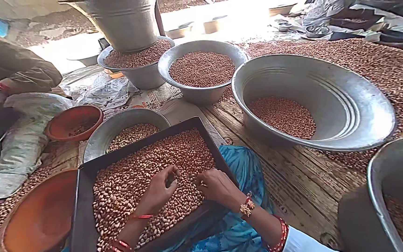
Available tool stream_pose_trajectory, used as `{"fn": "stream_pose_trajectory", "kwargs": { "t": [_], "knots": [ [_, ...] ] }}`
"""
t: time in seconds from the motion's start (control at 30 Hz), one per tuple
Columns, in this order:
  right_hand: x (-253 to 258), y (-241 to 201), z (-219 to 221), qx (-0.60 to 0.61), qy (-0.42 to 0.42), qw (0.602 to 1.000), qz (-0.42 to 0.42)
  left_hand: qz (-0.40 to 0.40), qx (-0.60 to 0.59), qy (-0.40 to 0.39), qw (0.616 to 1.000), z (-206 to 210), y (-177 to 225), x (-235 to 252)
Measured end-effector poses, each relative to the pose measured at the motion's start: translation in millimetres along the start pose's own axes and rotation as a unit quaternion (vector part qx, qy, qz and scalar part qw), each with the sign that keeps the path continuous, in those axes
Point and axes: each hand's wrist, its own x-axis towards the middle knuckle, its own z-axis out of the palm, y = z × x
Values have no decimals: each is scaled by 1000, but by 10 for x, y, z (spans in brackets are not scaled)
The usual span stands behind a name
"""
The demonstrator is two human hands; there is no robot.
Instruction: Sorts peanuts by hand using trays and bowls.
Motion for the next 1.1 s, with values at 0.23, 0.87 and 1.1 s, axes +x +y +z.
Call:
{"fn": "stream_pose_trajectory", "kwargs": {
  "t": [0.23,0.87,1.1],
  "knots": [
    [54,-127,167,-121,-6,993,-4,100,240,-17,965,417,61,25],
    [86,-104,107,-96,-94,991,24,49,168,28,984,197,-43,6],
    [11,151,-89,324,52,945,-5,-17,-53,24,998,-25,-157,95]
  ]
}}
